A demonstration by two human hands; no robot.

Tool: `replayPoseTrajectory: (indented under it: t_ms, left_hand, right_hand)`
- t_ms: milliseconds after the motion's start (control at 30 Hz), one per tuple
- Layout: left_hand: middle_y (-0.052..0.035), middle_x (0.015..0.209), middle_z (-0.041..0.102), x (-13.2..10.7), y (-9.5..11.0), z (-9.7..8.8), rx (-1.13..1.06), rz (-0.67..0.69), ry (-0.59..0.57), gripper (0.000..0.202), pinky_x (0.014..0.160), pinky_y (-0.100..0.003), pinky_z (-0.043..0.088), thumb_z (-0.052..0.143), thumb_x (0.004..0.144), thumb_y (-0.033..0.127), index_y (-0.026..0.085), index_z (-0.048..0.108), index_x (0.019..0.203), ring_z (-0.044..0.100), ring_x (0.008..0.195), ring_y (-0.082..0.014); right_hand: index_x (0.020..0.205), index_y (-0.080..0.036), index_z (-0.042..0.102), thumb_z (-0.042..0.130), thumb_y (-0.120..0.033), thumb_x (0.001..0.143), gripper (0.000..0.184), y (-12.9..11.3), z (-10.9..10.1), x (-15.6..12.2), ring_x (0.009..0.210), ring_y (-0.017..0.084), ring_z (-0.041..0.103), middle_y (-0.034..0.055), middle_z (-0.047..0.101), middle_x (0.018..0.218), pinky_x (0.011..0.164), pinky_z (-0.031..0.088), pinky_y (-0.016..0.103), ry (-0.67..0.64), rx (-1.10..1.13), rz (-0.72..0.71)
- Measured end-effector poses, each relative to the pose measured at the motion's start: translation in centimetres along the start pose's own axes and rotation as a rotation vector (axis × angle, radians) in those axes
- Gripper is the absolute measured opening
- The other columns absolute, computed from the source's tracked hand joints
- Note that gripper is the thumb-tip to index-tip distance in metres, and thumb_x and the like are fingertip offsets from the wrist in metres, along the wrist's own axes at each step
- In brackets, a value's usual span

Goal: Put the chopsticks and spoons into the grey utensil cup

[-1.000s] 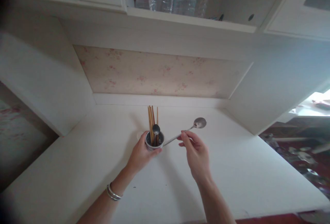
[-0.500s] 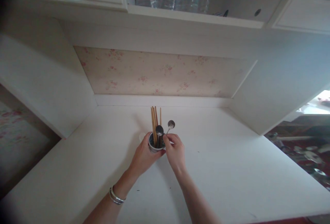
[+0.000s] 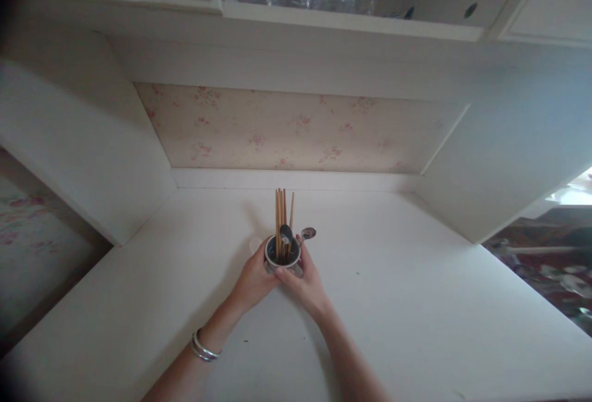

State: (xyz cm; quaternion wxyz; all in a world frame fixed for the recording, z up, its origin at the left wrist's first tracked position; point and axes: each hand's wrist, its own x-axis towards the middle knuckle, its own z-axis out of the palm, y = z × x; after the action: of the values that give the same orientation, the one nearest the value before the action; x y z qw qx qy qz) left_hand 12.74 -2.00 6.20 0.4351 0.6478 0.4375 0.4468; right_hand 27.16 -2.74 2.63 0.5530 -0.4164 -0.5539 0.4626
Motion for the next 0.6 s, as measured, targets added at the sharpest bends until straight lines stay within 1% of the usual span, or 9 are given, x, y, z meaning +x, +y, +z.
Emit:
replayPoseTrajectory:
  t_ms: [67, 100, 200, 267, 300, 367, 433, 500, 600]
  left_hand:
    - [-0.0058, 0.122, 0.065, 0.1, -0.3, 0.0, -0.066, 0.04, -0.054, 0.06, 0.093, -0.033, 0.049, 0.075, 0.074, 0.027, 0.025, 0.05, 0.129, 0.063, 0.107, -0.0213]
    - [-0.0068, 0.125, 0.064, 0.1, -0.4, -0.1, -0.097, 0.055, -0.081, 0.063, 0.096, -0.034, 0.048, 0.076, 0.073, 0.027, 0.024, 0.05, 0.13, 0.062, 0.11, -0.0216]
    - [-0.0111, 0.137, 0.056, 0.4, -1.0, -1.2, -0.18, 0.025, -0.166, 0.08, 0.103, -0.036, 0.045, 0.081, 0.065, 0.024, 0.022, 0.046, 0.136, 0.055, 0.123, -0.0245]
    - [-0.0127, 0.136, 0.056, 0.7, -1.8, -2.4, -0.201, -0.07, -0.124, 0.079, 0.101, -0.036, 0.047, 0.082, 0.063, 0.024, 0.021, 0.048, 0.135, 0.056, 0.122, -0.0252]
    - [-0.0126, 0.131, 0.059, 0.9, -2.2, -3.0, -0.181, -0.126, -0.049, 0.068, 0.096, -0.035, 0.049, 0.078, 0.066, 0.026, 0.02, 0.052, 0.129, 0.06, 0.116, -0.0243]
    - [-0.0106, 0.109, 0.068, 1.2, -3.1, -4.0, -0.033, -0.226, 0.132, 0.037, 0.082, -0.033, 0.052, 0.066, 0.077, 0.032, 0.017, 0.061, 0.109, 0.067, 0.093, -0.0209]
    - [-0.0066, 0.087, 0.07, 1.3, -3.6, -4.4, 0.272, -0.278, 0.247, 0.023, 0.071, -0.03, 0.049, 0.055, 0.084, 0.037, 0.017, 0.062, 0.092, 0.066, 0.075, -0.0189]
    - [-0.0046, 0.075, 0.068, 1.2, -3.7, -4.0, 0.623, -0.295, 0.274, 0.028, 0.068, -0.029, 0.044, 0.051, 0.087, 0.045, 0.019, 0.06, 0.084, 0.065, 0.071, -0.0199]
    - [-0.0075, 0.08, 0.07, 0.8, -3.3, -2.7, 0.949, -0.326, 0.231, 0.039, 0.067, -0.029, 0.042, 0.046, 0.088, 0.058, 0.02, 0.059, 0.087, 0.067, 0.076, -0.0229]
  right_hand:
    - [0.145, -0.026, 0.036, 0.08, -0.038, 0.071, 0.087, 0.5, 0.1, -0.1, 0.125, 0.029, 0.054, 0.0107, 0.056, 0.139, 0.106, 0.042, 0.05, -0.02, 0.015, -0.016]
    - [0.143, -0.025, 0.038, 0.082, -0.037, 0.07, 0.086, 0.6, 0.0, 0.0, 0.123, 0.029, 0.056, 0.0109, 0.059, 0.135, 0.106, 0.042, 0.049, -0.005, -0.009, -0.024]
    - [0.126, -0.021, 0.054, 0.08, -0.037, 0.072, 0.062, 0.5, -0.4, 0.1, 0.111, 0.029, 0.063, 0.0109, 0.067, 0.12, 0.1, 0.047, 0.047, 0.062, -0.112, -0.026]
    - [0.119, -0.021, 0.058, 0.078, -0.037, 0.072, 0.053, 0.3, -0.8, 0.2, 0.104, 0.03, 0.065, 0.01, 0.07, 0.114, 0.095, 0.05, 0.047, 0.094, -0.142, -0.019]
    - [0.119, -0.022, 0.058, 0.078, -0.037, 0.072, 0.053, 0.2, -1.0, 0.2, 0.103, 0.03, 0.065, 0.0091, 0.07, 0.113, 0.093, 0.05, 0.047, 0.11, -0.15, -0.017]
    - [0.121, -0.024, 0.056, 0.078, -0.037, 0.071, 0.056, 0.2, -1.4, 0.1, 0.102, 0.03, 0.065, 0.0071, 0.07, 0.113, 0.092, 0.051, 0.047, 0.16, -0.174, -0.014]
    - [0.122, -0.025, 0.055, 0.078, -0.038, 0.07, 0.058, 0.4, -1.5, 0.0, 0.099, 0.029, 0.066, 0.0059, 0.07, 0.112, 0.088, 0.054, 0.044, 0.212, -0.178, -0.003]
    - [0.122, -0.026, 0.053, 0.078, -0.04, 0.07, 0.06, 0.8, -1.6, 0.1, 0.095, 0.027, 0.067, 0.0057, 0.07, 0.111, 0.082, 0.056, 0.04, 0.263, -0.152, 0.014]
    - [0.122, -0.027, 0.052, 0.078, -0.041, 0.07, 0.06, 1.2, -1.5, 0.2, 0.093, 0.026, 0.067, 0.0055, 0.069, 0.112, 0.079, 0.056, 0.039, 0.298, -0.123, 0.025]
